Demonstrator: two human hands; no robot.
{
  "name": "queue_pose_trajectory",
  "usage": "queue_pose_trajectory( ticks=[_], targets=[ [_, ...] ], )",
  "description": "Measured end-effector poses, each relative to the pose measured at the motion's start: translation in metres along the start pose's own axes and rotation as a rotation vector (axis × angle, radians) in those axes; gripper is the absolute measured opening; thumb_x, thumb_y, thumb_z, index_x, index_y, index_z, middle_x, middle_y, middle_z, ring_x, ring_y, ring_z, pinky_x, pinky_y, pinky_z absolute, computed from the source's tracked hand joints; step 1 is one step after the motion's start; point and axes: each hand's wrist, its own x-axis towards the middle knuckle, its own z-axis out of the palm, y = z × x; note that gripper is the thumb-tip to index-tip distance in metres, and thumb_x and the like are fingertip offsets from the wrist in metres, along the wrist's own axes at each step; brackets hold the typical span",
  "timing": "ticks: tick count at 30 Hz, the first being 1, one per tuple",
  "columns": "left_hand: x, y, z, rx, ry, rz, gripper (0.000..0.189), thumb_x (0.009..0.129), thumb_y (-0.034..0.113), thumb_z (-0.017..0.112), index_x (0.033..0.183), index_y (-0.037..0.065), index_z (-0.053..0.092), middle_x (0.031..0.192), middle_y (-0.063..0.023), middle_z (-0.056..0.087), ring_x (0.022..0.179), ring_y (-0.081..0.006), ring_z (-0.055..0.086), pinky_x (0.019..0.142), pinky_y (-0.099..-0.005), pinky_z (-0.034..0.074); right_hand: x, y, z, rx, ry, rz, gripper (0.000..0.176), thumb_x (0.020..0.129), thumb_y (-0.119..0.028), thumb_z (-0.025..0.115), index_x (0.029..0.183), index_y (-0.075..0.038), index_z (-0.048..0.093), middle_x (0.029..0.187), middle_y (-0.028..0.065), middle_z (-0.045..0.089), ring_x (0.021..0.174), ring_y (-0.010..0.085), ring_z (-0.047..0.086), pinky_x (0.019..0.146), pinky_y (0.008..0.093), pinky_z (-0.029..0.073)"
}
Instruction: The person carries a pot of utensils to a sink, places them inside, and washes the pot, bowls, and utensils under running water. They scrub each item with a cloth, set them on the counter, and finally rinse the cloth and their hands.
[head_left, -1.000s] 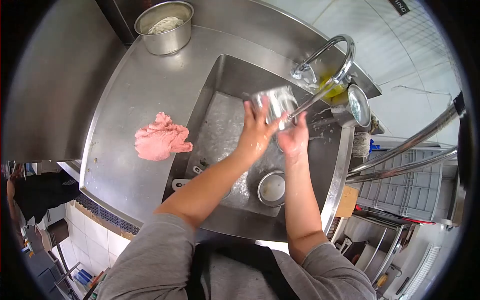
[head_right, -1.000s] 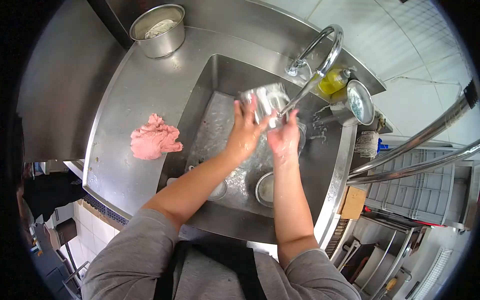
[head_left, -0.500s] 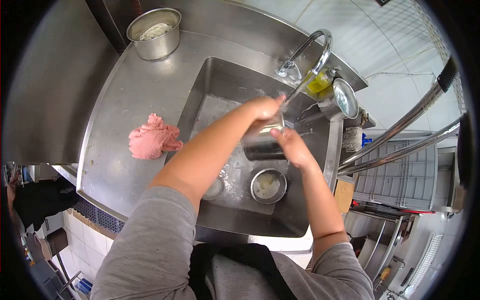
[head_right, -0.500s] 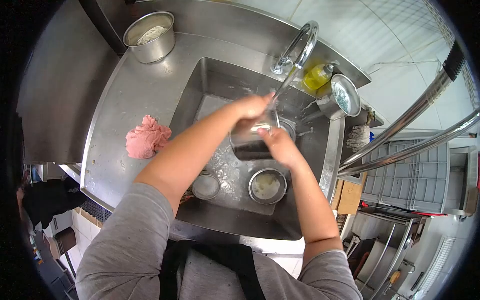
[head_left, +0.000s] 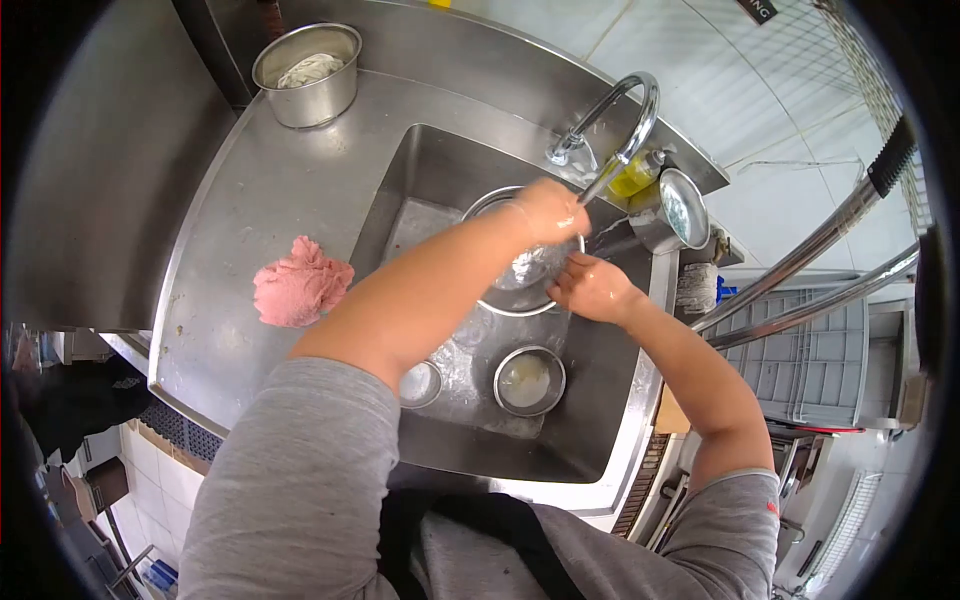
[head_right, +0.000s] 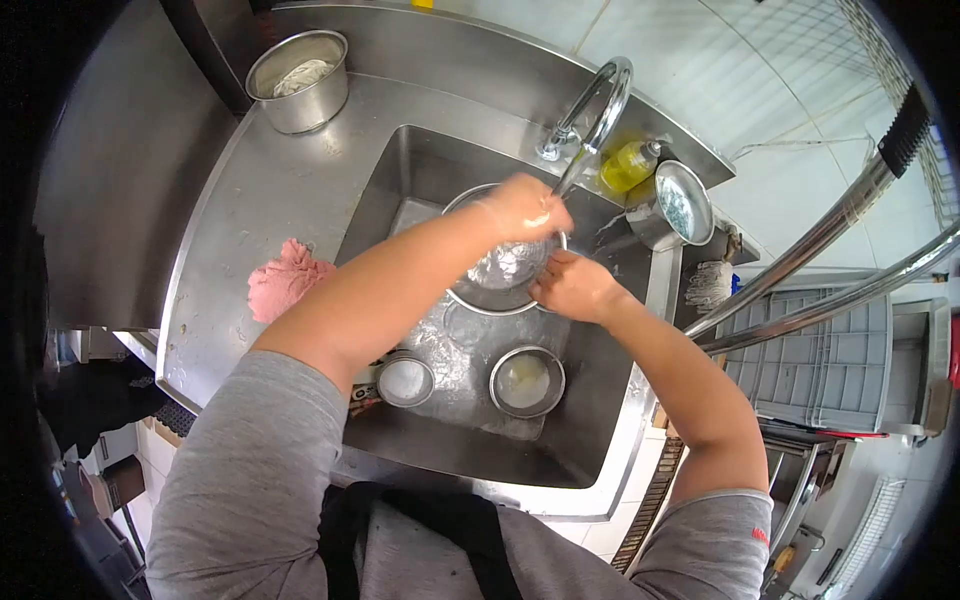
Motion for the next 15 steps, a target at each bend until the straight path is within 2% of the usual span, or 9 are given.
queue_pose_trajectory(
  ticks=[2,4,6,8,10,12,13,14,15],
  targets=[
    [-0.012,-0.047,0.002,-0.155,-0.017,-0.419,0.016,0.072,0.021,0.063,0.086,0.016,0.07,0.084,-0.0144,0.067,0.077,-0.0308,0.066,0.071,-0.037,0.052,0.009,0.007,0.005,0.015,0.042,0.011,0.006,0.07,-0.017,0.058,0.076,-0.014,0.058,0.069,-0.0008,0.058,0.072,0.0158,0.059,0.073,0.0267,0.047],
    [-0.051,-0.087,0.011,-0.181,0.034,-0.648,0.018,0.079,0.015,0.059,0.094,0.011,0.069,0.083,-0.0137,0.067,0.079,-0.0298,0.067,0.07,-0.0397,0.054,0.017,0.009,0.008,0.03,0.095,0.047,0.005,0.073,-0.017,0.056,0.074,-0.013,0.058,0.067,-0.0003,0.059,0.07,0.0151,0.059,0.07,0.0253,0.046],
    [-0.084,-0.09,0.033,-1.064,-0.039,-1.052,0.03,0.083,0.005,0.047,0.107,0.011,0.065,0.094,-0.0142,0.068,0.088,-0.0305,0.066,0.065,-0.0445,0.056,0.023,0.011,0.013,0.002,0.1,0.039,0.006,0.073,-0.016,0.055,0.076,-0.012,0.058,0.068,0.0006,0.06,0.069,0.0156,0.06,0.069,0.0254,0.046],
    [-0.105,-0.061,0.044,-1.315,0.241,-1.065,0.043,0.086,0.003,0.042,0.126,0.014,0.051,0.107,-0.0133,0.064,0.095,-0.0312,0.064,0.057,-0.0476,0.056,0.034,0.003,0.026,0.027,0.071,0.182,0.006,0.074,-0.015,0.054,0.076,-0.011,0.059,0.071,0.0015,0.062,0.071,0.016,0.061,0.069,0.0276,0.046],
    [-0.111,-0.057,0.046,-1.29,0.263,-1.024,0.054,0.085,0.004,0.042,0.136,0.02,0.04,0.117,-0.0154,0.06,0.098,-0.0356,0.063,0.067,-0.0472,0.056,0.048,-0.027,0.05,0.044,-0.08,0.29,0.015,0.078,-0.014,0.052,0.088,-0.01,0.062,0.083,0.0044,0.065,0.081,0.0184,0.063,0.075,0.0309,0.048],
    [-0.114,-0.046,0.033,-0.823,0.145,-0.865,0.064,0.083,0.001,0.046,0.141,0.023,0.033,0.121,-0.0172,0.056,0.1,-0.0347,0.062,0.075,-0.0417,0.055,0.058,-0.048,0.073,0.244,-0.028,0.343,0.027,0.083,-0.015,0.05,0.107,-0.01,0.061,0.099,0.0085,0.065,0.094,0.0231,0.062,0.083,0.0354,0.048],
    [-0.115,-0.038,0.027,-0.826,0.144,-0.876,0.064,0.083,0.001,0.046,0.141,0.023,0.033,0.121,-0.0172,0.056,0.1,-0.0347,0.062,0.075,-0.0417,0.055,0.058,-0.038,0.083,0.319,-0.207,0.332,0.038,0.087,-0.015,0.047,0.124,-0.011,0.054,0.115,0.0113,0.061,0.103,0.0282,0.06,0.09,0.0388,0.047],
    [-0.113,-0.031,0.019,-0.69,0.135,-0.824,0.068,0.082,-0.001,0.045,0.142,0.026,0.03,0.124,-0.0209,0.053,0.106,-0.0375,0.058,0.083,-0.041,0.051,0.059,-0.012,0.052,0.339,-0.412,0.334,0.04,0.088,-0.016,0.046,0.128,-0.011,0.052,0.12,0.0118,0.058,0.108,0.0302,0.057,0.092,0.0414,0.046],
    [-0.112,-0.026,0.009,-0.554,0.127,-0.768,0.072,0.081,-0.002,0.045,0.143,0.03,0.027,0.126,-0.0246,0.051,0.112,-0.0403,0.054,0.091,-0.0403,0.048,0.068,0.013,0.067,0.094,-0.622,0.326,0.041,0.088,-0.018,0.047,0.128,-0.01,0.052,0.124,0.0126,0.056,0.116,0.0304,0.052,0.094,0.042,0.044]
  ],
)
